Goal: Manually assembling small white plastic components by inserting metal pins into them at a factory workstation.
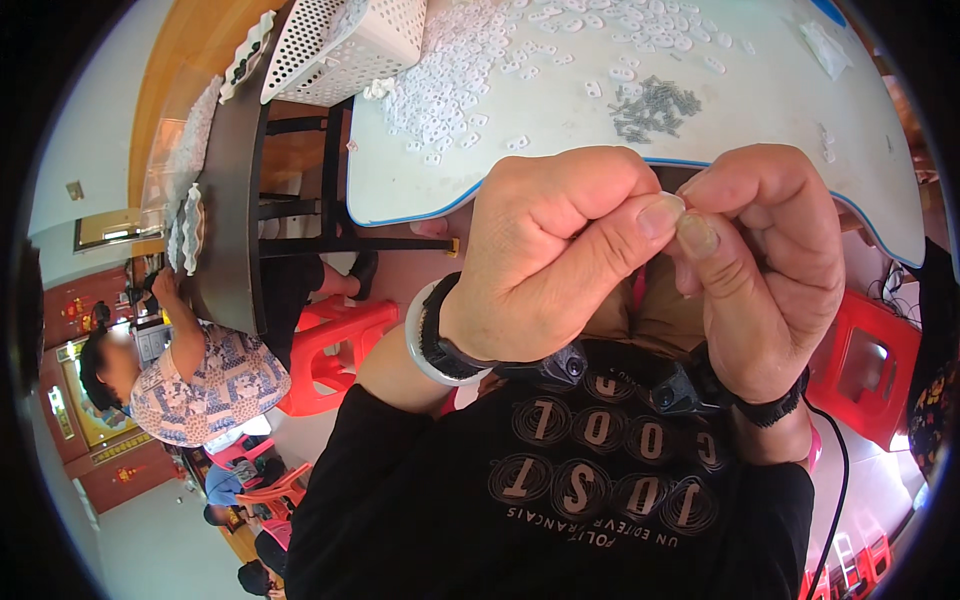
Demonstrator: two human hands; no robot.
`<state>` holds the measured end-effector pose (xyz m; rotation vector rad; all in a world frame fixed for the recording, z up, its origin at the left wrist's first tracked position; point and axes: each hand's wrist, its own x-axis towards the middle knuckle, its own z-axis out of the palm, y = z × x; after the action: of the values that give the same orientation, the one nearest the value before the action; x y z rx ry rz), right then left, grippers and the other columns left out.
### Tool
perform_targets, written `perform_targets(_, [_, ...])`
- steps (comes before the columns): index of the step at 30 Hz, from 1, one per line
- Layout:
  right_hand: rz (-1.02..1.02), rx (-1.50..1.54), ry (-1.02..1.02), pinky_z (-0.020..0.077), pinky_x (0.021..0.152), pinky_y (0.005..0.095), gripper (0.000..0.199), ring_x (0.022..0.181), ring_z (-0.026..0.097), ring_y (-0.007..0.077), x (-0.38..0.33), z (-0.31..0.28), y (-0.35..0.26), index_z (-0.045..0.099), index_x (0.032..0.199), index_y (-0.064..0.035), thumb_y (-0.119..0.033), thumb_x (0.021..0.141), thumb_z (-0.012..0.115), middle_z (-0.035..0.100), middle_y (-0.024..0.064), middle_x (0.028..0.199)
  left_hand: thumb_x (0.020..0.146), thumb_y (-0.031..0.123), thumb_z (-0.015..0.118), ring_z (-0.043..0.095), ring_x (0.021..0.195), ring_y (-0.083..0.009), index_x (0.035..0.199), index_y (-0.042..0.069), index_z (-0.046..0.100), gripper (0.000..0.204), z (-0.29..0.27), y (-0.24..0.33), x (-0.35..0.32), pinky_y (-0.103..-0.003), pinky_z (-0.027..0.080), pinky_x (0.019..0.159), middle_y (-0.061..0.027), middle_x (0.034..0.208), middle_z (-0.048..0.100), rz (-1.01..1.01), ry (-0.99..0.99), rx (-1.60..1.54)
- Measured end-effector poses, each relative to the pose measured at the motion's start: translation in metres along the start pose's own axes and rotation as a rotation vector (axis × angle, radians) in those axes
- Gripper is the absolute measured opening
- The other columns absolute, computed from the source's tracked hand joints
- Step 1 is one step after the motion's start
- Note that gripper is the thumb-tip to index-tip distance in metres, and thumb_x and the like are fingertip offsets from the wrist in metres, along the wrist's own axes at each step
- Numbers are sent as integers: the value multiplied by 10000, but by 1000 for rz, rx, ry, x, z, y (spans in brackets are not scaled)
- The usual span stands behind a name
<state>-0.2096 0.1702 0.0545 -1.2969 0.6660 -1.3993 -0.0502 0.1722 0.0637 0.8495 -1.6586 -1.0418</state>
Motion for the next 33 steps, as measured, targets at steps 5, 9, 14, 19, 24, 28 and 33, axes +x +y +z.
perform_targets(5, [14, 12, -59, 372, 543, 155, 137, 611, 463, 43, 1, -6, 6, 513, 1022, 9, 37, 893, 548, 574, 33, 827, 959, 112, 521, 517, 583, -55, 786, -24, 594, 231, 2, -2, 0, -213, 409, 518, -50, 672, 643, -45, 3, -27])
perform_targets(9, [30, 41, -47, 368, 533, 159, 141, 605, 454, 45, 1, -7, 8, 508, 1037, 8, 20, 901, 544, 575, 31, 828, 960, 109, 518, 526, 608, -56, 785, -31, 590, 236, 4, -10, 0, -210, 413, 539, -56, 677, 646, -49, -2, -39])
perform_targets(14, [44, 80, -57, 371, 537, 162, 151, 607, 452, 46, 1, -8, 13, 505, 1046, 9, 20, 900, 542, 579, 31, 841, 960, 111, 522, 508, 609, -52, 785, -30, 588, 234, 9, -15, 0, -209, 403, 540, -51, 669, 637, -59, 26, -134])
perform_targets(19, [52, 60, -43, 374, 543, 164, 153, 614, 457, 47, 5, -6, 11, 507, 1053, 11, 19, 903, 536, 578, 33, 847, 961, 120, 527, 453, 611, -40, 788, -24, 582, 231, 6, -8, 1, -208, 383, 542, -9, 662, 574, -122, 60, -128])
perform_targets(24, [58, 20, -24, 380, 551, 167, 148, 625, 466, 47, 6, 0, 8, 510, 1059, 17, 7, 912, 528, 571, 28, 839, 964, 128, 525, 444, 622, -33, 803, -18, 581, 225, 7, -7, -1, -200, 376, 545, 4, 673, 546, -135, 106, -187])
perform_targets(28, [81, 18, -28, 383, 553, 169, 141, 629, 476, 48, 4, 0, 7, 512, 1060, 16, -12, 922, 521, 567, 26, 826, 968, 133, 521, 449, 622, -27, 806, -11, 581, 225, 7, -7, 0, -194, 373, 543, 7, 671, 549, -164, 105, -193])
perform_targets(33, [105, 11, 55, 377, 544, 167, 133, 624, 474, 44, 5, 4, 5, 521, 1049, 12, -34, 925, 533, 564, 19, 799, 967, 139, 525, 453, 618, -23, 803, -7, 582, 228, 8, -5, 0, -191, 367, 537, 8, 670, 553, -153, 117, -214])
